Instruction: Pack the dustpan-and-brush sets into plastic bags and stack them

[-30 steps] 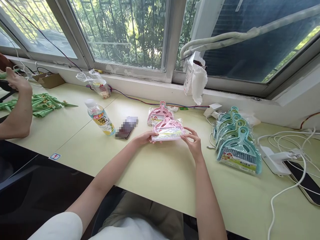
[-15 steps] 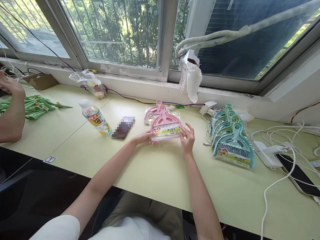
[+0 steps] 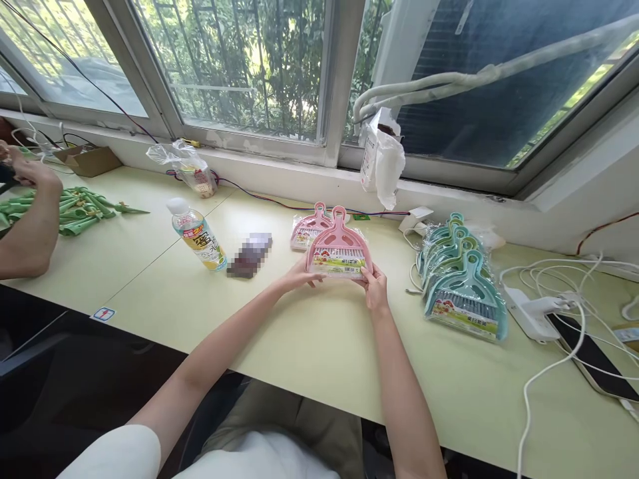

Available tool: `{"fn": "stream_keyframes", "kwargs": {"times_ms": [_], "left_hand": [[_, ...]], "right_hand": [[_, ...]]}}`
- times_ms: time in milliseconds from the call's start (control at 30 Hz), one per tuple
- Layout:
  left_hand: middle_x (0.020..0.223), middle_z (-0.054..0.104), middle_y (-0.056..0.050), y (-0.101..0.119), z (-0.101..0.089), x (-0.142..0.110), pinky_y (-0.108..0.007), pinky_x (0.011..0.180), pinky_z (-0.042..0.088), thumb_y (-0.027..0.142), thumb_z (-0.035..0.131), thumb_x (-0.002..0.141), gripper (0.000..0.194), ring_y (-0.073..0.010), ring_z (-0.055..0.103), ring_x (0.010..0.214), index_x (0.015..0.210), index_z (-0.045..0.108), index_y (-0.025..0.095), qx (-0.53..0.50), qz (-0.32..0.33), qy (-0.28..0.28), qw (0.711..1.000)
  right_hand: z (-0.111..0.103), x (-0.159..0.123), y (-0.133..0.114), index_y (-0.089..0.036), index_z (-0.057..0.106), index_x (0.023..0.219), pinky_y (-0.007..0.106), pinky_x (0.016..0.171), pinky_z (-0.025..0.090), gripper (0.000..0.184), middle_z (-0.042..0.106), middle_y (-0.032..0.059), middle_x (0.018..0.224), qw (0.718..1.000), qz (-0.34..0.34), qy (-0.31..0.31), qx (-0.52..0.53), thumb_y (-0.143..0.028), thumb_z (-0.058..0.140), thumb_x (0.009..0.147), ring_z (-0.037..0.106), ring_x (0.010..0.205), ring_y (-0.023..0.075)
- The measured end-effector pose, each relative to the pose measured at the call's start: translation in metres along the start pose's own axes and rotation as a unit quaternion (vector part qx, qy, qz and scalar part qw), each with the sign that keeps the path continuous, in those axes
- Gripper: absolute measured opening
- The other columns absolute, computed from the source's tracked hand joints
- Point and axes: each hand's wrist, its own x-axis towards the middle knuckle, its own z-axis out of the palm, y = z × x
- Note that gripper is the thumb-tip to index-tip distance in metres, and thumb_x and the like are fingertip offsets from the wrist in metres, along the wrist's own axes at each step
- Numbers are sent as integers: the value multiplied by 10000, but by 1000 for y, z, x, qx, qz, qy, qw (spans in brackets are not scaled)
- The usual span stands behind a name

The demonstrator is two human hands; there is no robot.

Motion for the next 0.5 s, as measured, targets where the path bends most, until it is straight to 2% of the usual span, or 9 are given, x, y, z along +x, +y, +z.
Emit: {"fn": "stream_keyframes", "kwargs": {"times_ms": [33,167,267,333,400,433,500], "left_hand": [[1001,650,-96,-2,1,1,-186,480,491,419,701,711,810,-133,656,643,1382,300,208,14,4,24,1000],[717,626,-5,-11,4,7,-202,407,459,437,549,829,465,-92,558,416,1179,473,140,30,15,108,994],[685,618,8,-15,3,9,-214,419,450,418,509,857,345,-90,531,386,1072,532,149,103,7,165,981],[781,659,-20,-13,-4,9,-250,534,503,419,493,867,320,-124,608,518,1050,571,168,188,-1,182,965],[1001,677,-63,-9,-16,9,-323,773,522,434,477,878,346,-195,660,852,1098,596,195,266,20,168,949],[1143,642,-77,-6,-24,8,-359,900,478,439,473,882,377,-223,607,1046,1160,584,211,294,42,158,942],[1411,451,-76,-3,-43,8,-399,1071,328,435,506,871,478,-244,389,1314,1312,490,252,333,94,156,925]], "right_hand": [[0,0,0,-169,657,978,340,721,588,379,702,48,963,1000,0,2,-3,-317,730,636,666,817,191],[2,1,4,-187,641,973,347,723,588,397,695,43,976,1000,4,-5,-22,-352,739,625,665,817,190],[2,0,9,-199,631,950,316,652,588,427,694,32,934,996,9,-11,-83,-379,766,587,658,793,183],[0,0,12,-189,629,931,289,581,576,450,691,27,865,993,10,-6,-121,-386,785,557,650,729,172],[-4,1,14,-178,625,926,278,540,566,465,683,23,819,993,8,9,-118,-382,793,544,643,663,160],[-7,2,14,-175,623,922,274,530,563,464,680,20,805,994,9,22,-103,-372,796,539,640,637,154],[-15,4,14,-176,620,906,257,520,558,450,676,11,797,997,12,53,-60,-336,798,525,643,611,145]]}}
